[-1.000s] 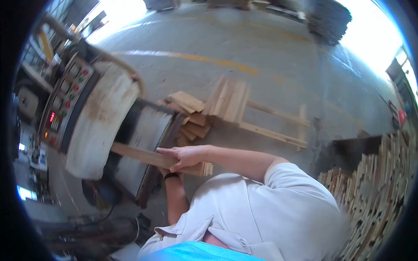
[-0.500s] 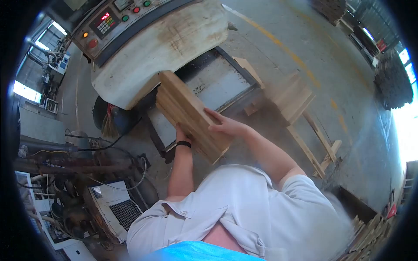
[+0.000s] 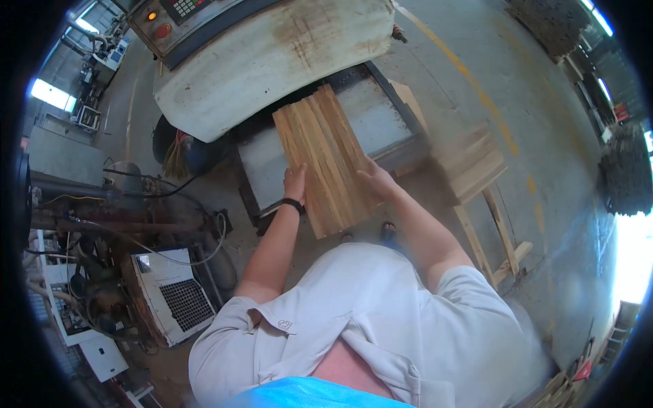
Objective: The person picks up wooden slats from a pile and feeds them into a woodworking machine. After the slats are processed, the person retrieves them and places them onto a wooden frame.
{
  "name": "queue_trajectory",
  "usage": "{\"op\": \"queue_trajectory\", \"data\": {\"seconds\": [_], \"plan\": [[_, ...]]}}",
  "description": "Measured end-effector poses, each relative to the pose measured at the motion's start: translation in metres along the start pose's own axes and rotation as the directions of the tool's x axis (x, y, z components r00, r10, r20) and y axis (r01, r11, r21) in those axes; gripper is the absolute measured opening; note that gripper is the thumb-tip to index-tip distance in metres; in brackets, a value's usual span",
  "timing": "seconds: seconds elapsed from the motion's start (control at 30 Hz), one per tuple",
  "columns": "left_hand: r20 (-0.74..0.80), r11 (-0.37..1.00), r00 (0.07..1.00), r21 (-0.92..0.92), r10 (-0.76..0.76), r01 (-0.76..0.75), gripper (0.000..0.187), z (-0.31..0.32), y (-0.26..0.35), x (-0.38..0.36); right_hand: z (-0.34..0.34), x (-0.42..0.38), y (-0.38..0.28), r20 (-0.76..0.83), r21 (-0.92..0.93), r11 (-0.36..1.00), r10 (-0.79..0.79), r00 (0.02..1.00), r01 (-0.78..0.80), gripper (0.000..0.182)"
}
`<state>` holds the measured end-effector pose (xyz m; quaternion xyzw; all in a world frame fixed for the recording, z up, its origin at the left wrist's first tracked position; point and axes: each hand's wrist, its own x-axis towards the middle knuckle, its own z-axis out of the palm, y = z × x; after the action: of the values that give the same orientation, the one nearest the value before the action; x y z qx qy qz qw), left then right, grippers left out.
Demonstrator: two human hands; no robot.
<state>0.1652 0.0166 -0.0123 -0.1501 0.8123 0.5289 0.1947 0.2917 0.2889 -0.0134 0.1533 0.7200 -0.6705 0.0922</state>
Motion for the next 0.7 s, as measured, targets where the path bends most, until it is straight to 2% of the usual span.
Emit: {"op": "queue_trajectory", "data": {"seconds": [0.03, 0.07, 0.1, 0.13, 0.17, 0.2, 0.23, 0.27, 0.3, 0.33, 0.37, 0.43, 0.47, 0.53, 0.7], "plan": [[0.071, 0.98, 0.986, -0.144, 0.152, -0.14, 0.098, -0.002, -0.019, 0.006, -0.001, -0.015, -0.03, -0.076, -0.297, 0.948, 0.093, 0.993, -0.112, 0.08], [0.062, 0.98, 0.988, -0.144, 0.144, -0.134, 0.098, -0.008, -0.018, -0.013, -0.001, -0.029, -0.055, -0.173, -0.558, 0.798, 0.156, 0.972, -0.228, 0.079], [0.051, 0.973, 0.972, -0.03, 0.231, -0.229, 0.099, -0.02, -0.009, -0.043, 0.001, -0.04, -0.065, -0.162, -0.56, 0.797, 0.161, 0.973, -0.225, 0.079], [0.051, 0.944, 0.948, 0.084, 0.315, -0.319, 0.1, -0.027, -0.005, -0.07, 0.003, -0.051, -0.071, -0.169, -0.608, 0.783, 0.037, 0.985, -0.134, 0.082], [0.046, 0.947, 0.95, 0.085, 0.308, -0.311, 0.1, -0.03, -0.014, -0.088, 0.004, -0.061, -0.071, -0.17, -0.654, 0.755, -0.087, 0.982, -0.046, 0.085], [0.093, 0.844, 0.893, 0.295, 0.441, -0.448, 0.104, -0.03, -0.024, -0.106, 0.004, -0.066, -0.058, -0.163, -0.656, 0.754, -0.083, 0.983, -0.045, 0.085], [0.169, 0.678, 0.817, 0.48, 0.551, -0.557, 0.107, -0.029, -0.03, -0.121, 0.001, -0.067, -0.036, 0.014, -0.76, 0.618, -0.294, 0.956, 0.202, 0.086], [0.16, 0.684, 0.822, 0.481, 0.547, -0.549, 0.107, -0.027, -0.031, -0.14, 0.0, -0.07, -0.021, 0.216, -0.799, 0.422, -0.462, 0.86, 0.428, 0.087], [0.248, 0.552, 0.775, 0.581, 0.581, -0.599, 0.111, -0.024, -0.03, -0.159, 0.002, -0.083, -0.03, 0.228, -0.795, 0.421, -0.46, 0.858, 0.437, 0.087], [0.339, 0.402, 0.728, 0.659, 0.596, -0.636, 0.115, -0.019, -0.027, -0.171, 0.002, -0.097, -0.039, 0.276, -0.799, 0.426, -0.37, 0.887, 0.425, 0.09], [0.329, 0.41, 0.736, 0.664, 0.591, -0.626, 0.115, -0.011, -0.027, -0.175, 0.004, -0.106, -0.052, 0.319, -0.803, 0.43, -0.275, 0.907, 0.413, 0.092], [0.428, 0.346, 0.771, 0.714, 0.471, -0.608, 0.12, 0.001, -0.03, -0.183, 0.005, -0.108, -0.06, 0.354, -0.814, 0.383, -0.268, 0.896, 0.436, 0.095], [0.422, 0.352, 0.777, 0.717, 0.468, -0.602, 0.12, 0.007, -0.032, -0.181, 0.004, -0.107, -0.062, 0.376, -0.828, 0.333, -0.265, 0.888, 0.451, 0.097], [0.42, 0.268, 0.784, 0.776, 0.457, -0.571, 0.12, 0.018, -0.032, -0.175, 0.004, -0.097, -0.052, 0.419, -0.806, 0.311, -0.3, 0.857, 0.504, 0.098], [0.418, 0.217, 0.785, 0.804, 0.457, -0.554, 0.117, 0.021, -0.03, -0.166, -0.002, -0.077, -0.045, 0.509, -0.773, 0.215, -0.35, 0.786, 0.597, 0.1]]}}
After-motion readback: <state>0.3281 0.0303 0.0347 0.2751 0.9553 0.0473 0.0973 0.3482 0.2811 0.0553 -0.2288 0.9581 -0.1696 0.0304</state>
